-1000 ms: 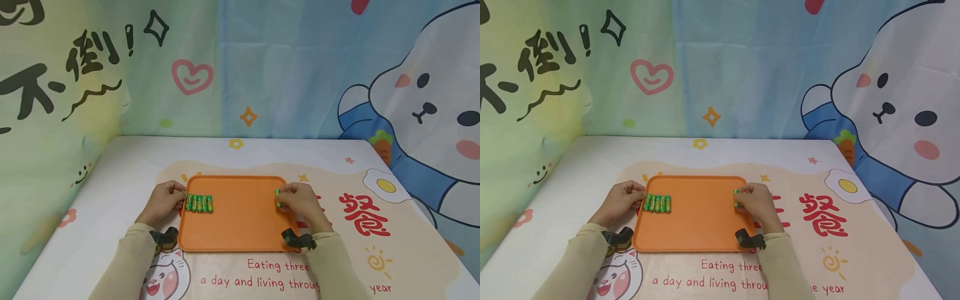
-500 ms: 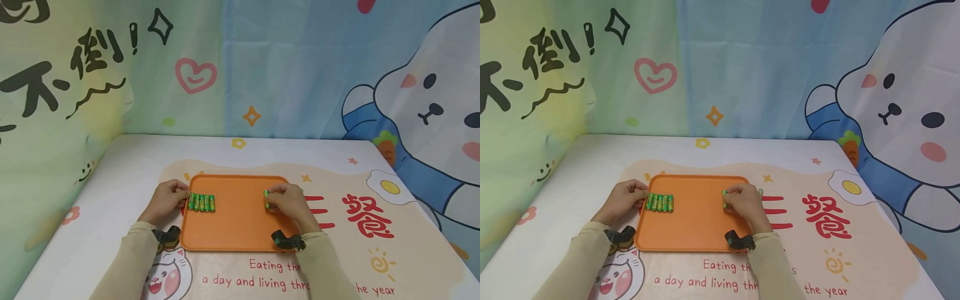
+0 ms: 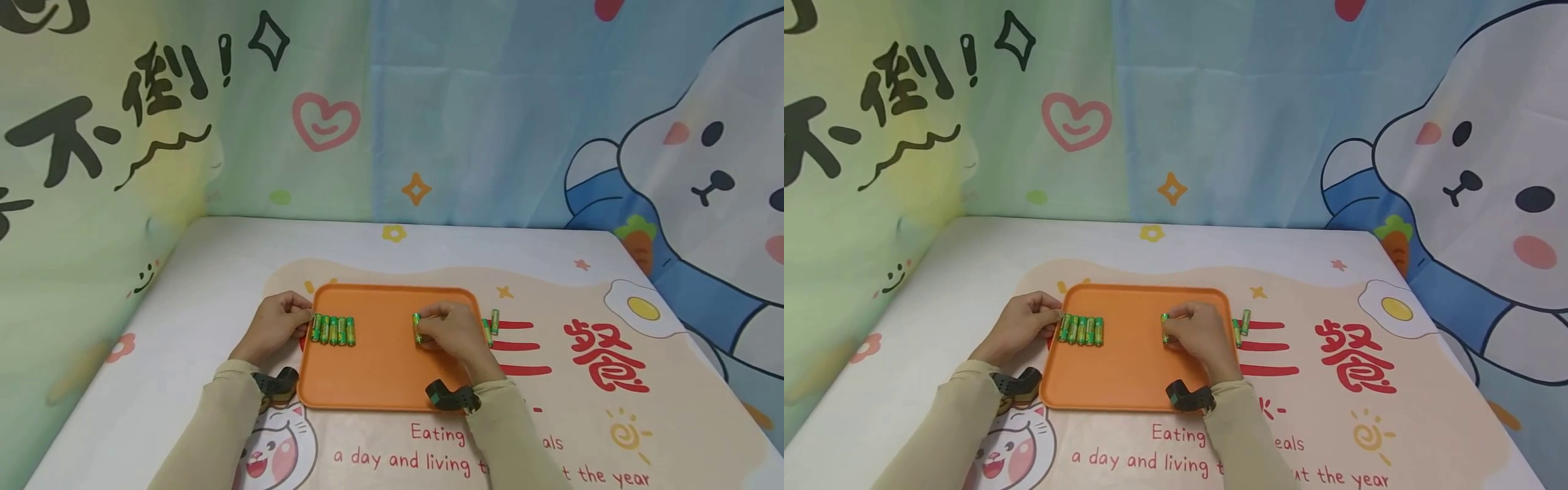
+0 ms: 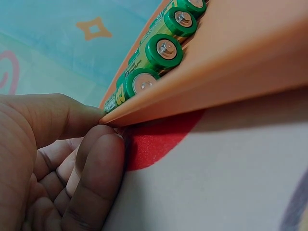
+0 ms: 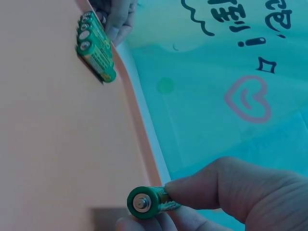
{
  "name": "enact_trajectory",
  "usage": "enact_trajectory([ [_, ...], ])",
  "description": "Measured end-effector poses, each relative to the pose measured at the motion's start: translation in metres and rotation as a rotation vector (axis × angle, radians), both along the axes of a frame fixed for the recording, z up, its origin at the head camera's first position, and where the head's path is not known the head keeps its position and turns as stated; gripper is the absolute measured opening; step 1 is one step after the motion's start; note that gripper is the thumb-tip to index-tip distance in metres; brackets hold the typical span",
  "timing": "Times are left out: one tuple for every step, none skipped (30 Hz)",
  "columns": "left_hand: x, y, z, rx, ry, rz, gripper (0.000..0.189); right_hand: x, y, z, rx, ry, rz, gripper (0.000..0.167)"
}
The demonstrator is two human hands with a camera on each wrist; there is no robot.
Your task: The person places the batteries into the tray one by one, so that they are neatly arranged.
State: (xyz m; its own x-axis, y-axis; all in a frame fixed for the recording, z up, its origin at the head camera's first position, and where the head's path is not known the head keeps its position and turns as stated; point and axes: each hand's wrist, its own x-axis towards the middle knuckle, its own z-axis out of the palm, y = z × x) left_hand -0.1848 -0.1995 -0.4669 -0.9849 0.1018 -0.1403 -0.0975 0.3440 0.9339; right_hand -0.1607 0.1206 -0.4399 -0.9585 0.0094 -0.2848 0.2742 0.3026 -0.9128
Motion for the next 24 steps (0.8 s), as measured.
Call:
enact_trajectory([
  [0.000, 0.000, 0.000, 0.004, 0.001, -0.002, 0.017, 0.000, -0.002, 0.000, -0.003, -0.007, -0.006, 0.021],
  [0.000, 0.000, 0.000, 0.007, 0.003, -0.004, 0.017, 0.000, -0.004, 0.000, -0.007, -0.011, -0.010, 0.020],
  [0.000, 0.000, 0.001, 0.009, 0.004, -0.006, 0.017, 0.000, -0.006, 0.000, -0.011, -0.015, -0.013, 0.020],
  [0.000, 0.000, 0.001, 0.011, 0.004, -0.006, 0.017, 0.000, -0.008, 0.000, -0.012, -0.017, -0.015, 0.020],
  [0.000, -0.001, 0.001, 0.010, 0.005, -0.006, 0.017, -0.001, -0.010, 0.000, -0.013, -0.016, -0.012, 0.019],
  [0.000, -0.001, 0.001, 0.010, 0.005, -0.006, 0.017, -0.001, -0.012, 0.000, -0.017, -0.014, -0.010, 0.019],
  [0.001, -0.001, 0.002, 0.008, 0.004, -0.004, 0.017, -0.001, -0.015, 0.000, -0.022, -0.013, -0.009, 0.019],
  [0.001, -0.001, 0.002, 0.008, 0.003, -0.003, 0.017, -0.001, -0.017, 0.000, -0.025, -0.008, -0.004, 0.019],
  [0.001, -0.001, 0.003, 0.007, 0.001, -0.001, 0.017, -0.002, -0.020, 0.000, -0.027, -0.004, 0.001, 0.019],
  [0.001, -0.001, 0.003, 0.007, 0.000, 0.000, 0.017, -0.001, -0.022, 0.000, -0.025, 0.002, 0.009, 0.019],
  [0.001, 0.000, 0.003, 0.007, -0.002, 0.001, 0.017, -0.001, -0.024, 0.000, -0.025, 0.006, 0.016, 0.018],
  [0.001, 0.000, 0.003, 0.008, -0.005, 0.002, 0.017, -0.002, -0.027, 0.000, -0.025, 0.010, 0.022, 0.018],
  [0.001, 0.000, 0.003, 0.008, -0.006, 0.002, 0.017, -0.002, -0.029, 0.000, -0.026, 0.013, 0.027, 0.018],
  [0.001, 0.000, 0.003, 0.007, -0.007, 0.003, 0.017, -0.002, -0.031, 0.001, -0.027, 0.018, 0.033, 0.018],
  [0.001, 0.000, 0.002, 0.007, -0.008, 0.004, 0.017, -0.002, -0.033, 0.001, -0.028, 0.021, 0.040, 0.018],
  [0.001, 0.000, 0.002, 0.004, -0.008, 0.005, 0.018, -0.002, -0.035, 0.000, -0.033, 0.025, 0.046, 0.019],
  [0.001, 0.000, 0.002, 0.003, -0.009, 0.005, 0.018, -0.003, -0.037, 0.000, -0.038, 0.027, 0.050, 0.019],
  [0.001, 0.000, 0.001, 0.001, -0.010, 0.006, 0.018, -0.003, -0.039, 0.000, -0.043, 0.030, 0.052, 0.020],
  [0.001, -0.001, 0.001, -0.002, -0.009, 0.007, 0.019, -0.003, -0.041, 0.000, -0.046, 0.031, 0.055, 0.020],
  [0.000, -0.001, 0.001, -0.003, -0.009, 0.009, 0.019, -0.002, -0.042, -0.001, -0.048, 0.032, 0.058, 0.020],
  [0.000, -0.001, 0.001, -0.005, -0.009, 0.009, 0.019, -0.002, -0.044, -0.001, -0.048, 0.030, 0.060, 0.021],
  [0.000, -0.001, 0.001, -0.007, -0.010, 0.009, 0.019, -0.002, -0.046, -0.001, -0.046, 0.030, 0.063, 0.021],
  [0.000, -0.001, 0.001, -0.008, -0.010, 0.010, 0.019, -0.002, -0.047, -0.002, -0.042, 0.031, 0.066, 0.020],
  [0.000, 0.000, 0.001, -0.010, -0.009, 0.010, 0.019, -0.002, -0.049, -0.002, -0.039, 0.030, 0.068, 0.020],
])
